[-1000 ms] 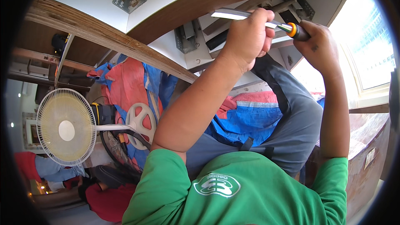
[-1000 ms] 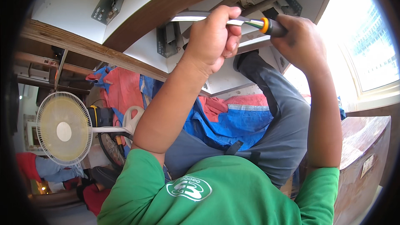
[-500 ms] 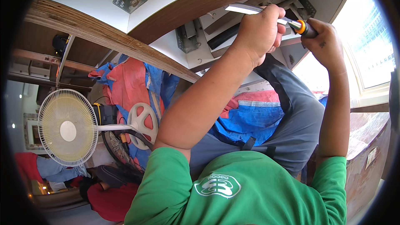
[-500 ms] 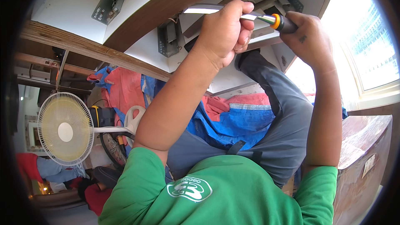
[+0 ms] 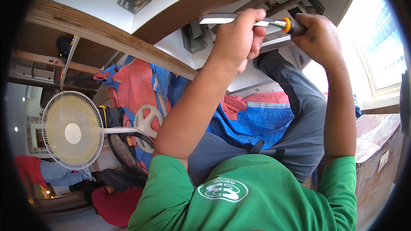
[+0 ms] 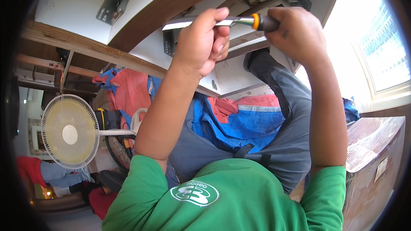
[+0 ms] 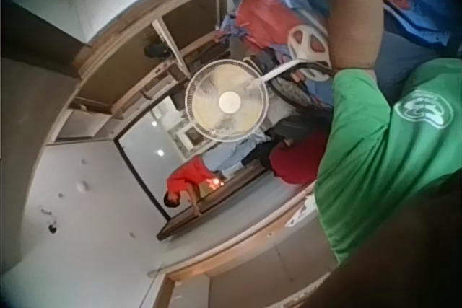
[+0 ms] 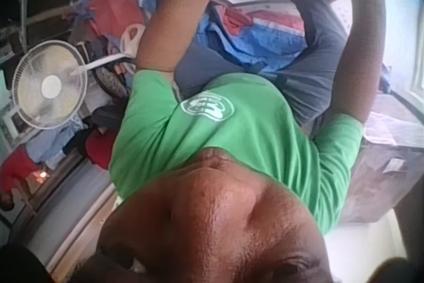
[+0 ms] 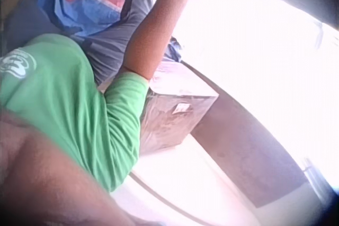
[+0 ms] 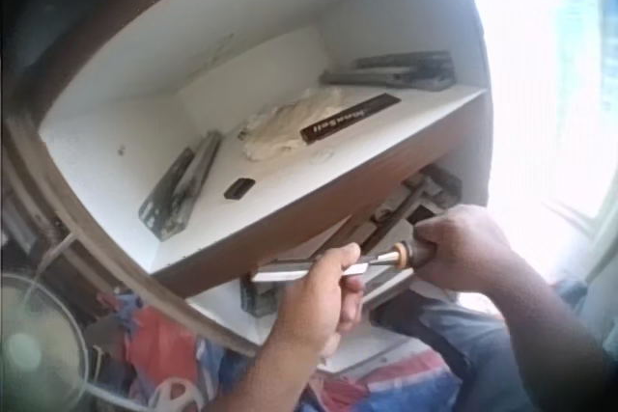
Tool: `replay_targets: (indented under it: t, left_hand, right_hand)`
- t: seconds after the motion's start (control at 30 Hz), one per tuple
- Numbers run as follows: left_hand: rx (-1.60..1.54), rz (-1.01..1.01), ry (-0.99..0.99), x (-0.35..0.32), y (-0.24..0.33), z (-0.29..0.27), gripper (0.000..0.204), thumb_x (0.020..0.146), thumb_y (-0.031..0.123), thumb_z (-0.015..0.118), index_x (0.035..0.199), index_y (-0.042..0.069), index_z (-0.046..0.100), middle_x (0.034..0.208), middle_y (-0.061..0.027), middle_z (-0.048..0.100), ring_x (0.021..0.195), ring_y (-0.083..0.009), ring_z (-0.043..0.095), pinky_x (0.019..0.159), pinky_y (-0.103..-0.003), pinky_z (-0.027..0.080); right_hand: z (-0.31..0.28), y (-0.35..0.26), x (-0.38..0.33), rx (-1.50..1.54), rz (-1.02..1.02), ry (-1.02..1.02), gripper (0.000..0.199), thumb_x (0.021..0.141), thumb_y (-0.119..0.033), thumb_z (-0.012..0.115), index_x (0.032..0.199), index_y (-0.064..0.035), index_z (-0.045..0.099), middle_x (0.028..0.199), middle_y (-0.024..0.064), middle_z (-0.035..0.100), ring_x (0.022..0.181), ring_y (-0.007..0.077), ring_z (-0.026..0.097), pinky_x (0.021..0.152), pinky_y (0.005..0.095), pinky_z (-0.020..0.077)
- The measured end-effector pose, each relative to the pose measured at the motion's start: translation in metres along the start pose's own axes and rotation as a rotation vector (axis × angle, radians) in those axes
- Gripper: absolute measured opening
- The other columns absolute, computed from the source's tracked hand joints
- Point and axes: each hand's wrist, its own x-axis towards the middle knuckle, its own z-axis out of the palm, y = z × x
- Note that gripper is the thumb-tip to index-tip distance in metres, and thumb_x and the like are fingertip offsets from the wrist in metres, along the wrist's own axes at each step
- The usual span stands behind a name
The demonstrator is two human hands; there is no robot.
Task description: The person assembles a wooden cabinet by attaching a metal hinge to the interior using a screwdriver. They position the hinge, align it, and tighten screws to secure it in place.
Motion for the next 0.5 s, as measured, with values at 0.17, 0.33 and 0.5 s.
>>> replay_targets:
  t: [0.17, 0.33, 0.5]
  left_hand:
    - [-0.014, 0.051, -0.113, 0.006, -0.009, 0.004, 0.036, 0.089, 0.033, 0.067, 0.068, 0.005, 0.056, 0.048, -0.0021, 0.044, 0.038, -0.0116, 0.036, 0.039, -0.028, 0.028]
    - [-0.024, -0.023, 0.093, 0.003, -0.003, -0.015, 0.038, 0.089, 0.035, 0.068, 0.065, 0.01, 0.054, 0.045, 0.0004, 0.041, 0.036, -0.0108, 0.036, 0.039, -0.029, 0.028]
    - [-0.016, 0.054, 0.003, -0.017, -0.001, -0.05, 0.039, 0.09, 0.036, 0.067, 0.066, 0.008, 0.054, 0.046, -0.0017, 0.043, 0.038, -0.0127, 0.037, 0.04, -0.029, 0.03]
  right_hand:
    - [-0.003, -0.001, -0.003, 0.037, 0.101, -0.024, 0.02, 0.071, -0.017, 0.075, 0.085, -0.0056, 0.066, 0.081, 0.0179, 0.067, 0.085, 0.0394, 0.067, 0.076, 0.0478, 0.0523]
    - [0.002, -0.013, 0.004, 0.005, -0.023, -0.042, 0.024, 0.072, -0.017, 0.073, 0.095, -0.0088, 0.072, 0.085, 0.0163, 0.069, 0.084, 0.0375, 0.068, 0.078, 0.047, 0.0543]
    - [0.015, -0.035, 0.003, 0.053, -0.066, -0.128, 0.025, 0.074, -0.018, 0.074, 0.096, -0.0053, 0.07, 0.079, 0.0174, 0.067, 0.078, 0.0338, 0.068, 0.073, 0.0452, 0.0536]
